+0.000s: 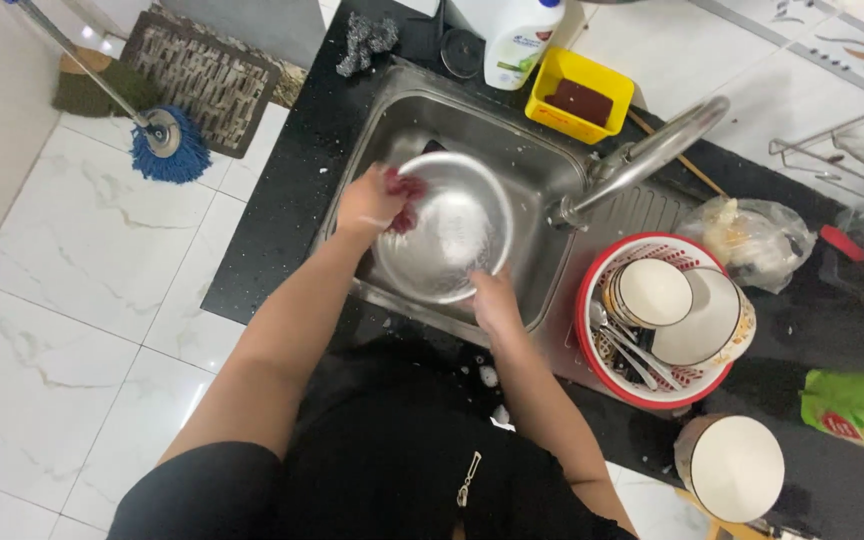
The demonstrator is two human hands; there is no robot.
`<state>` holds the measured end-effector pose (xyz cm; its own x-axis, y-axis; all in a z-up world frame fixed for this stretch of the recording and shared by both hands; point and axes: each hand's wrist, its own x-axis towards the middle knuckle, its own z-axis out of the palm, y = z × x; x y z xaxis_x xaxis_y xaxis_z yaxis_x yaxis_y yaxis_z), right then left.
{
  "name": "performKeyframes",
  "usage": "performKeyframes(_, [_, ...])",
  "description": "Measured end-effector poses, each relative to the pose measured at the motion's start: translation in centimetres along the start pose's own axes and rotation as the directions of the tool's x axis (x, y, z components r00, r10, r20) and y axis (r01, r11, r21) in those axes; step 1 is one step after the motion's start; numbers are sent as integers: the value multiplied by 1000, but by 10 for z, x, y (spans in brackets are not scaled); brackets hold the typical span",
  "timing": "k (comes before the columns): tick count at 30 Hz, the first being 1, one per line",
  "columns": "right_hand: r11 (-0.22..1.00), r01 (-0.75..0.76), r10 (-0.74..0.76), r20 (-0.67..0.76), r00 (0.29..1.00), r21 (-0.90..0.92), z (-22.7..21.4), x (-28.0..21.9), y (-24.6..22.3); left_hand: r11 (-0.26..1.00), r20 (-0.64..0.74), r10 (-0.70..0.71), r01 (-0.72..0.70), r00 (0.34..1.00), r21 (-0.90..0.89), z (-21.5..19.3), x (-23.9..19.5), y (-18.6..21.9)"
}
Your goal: Washing dishes including bowls, plates, and spoons in a kitchen sink using a cloth and water.
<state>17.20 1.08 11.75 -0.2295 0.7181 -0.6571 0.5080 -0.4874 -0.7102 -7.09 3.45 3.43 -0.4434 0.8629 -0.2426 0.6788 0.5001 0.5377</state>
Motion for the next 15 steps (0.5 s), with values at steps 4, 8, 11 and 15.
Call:
performKeyframes(4, [668, -30, 117, -65, 991, 744, 23, 27, -5, 717, 12, -315, 246, 949, -652, 37, -56, -15])
performKeyframes(8, [447, -271, 310, 136, 941, 852, 60, 142, 93, 396, -351, -33, -310, 936, -864, 69, -100, 11])
performKeyframes(11, [574, -440, 331, 296, 896, 691, 58, 149, 125, 632, -563, 21, -447, 826, -633, -15, -107, 45])
performKeyframes(15, [539, -588, 443, 391, 807, 602, 32, 91, 97, 337, -61, -110, -20, 992, -941, -51, -52, 28])
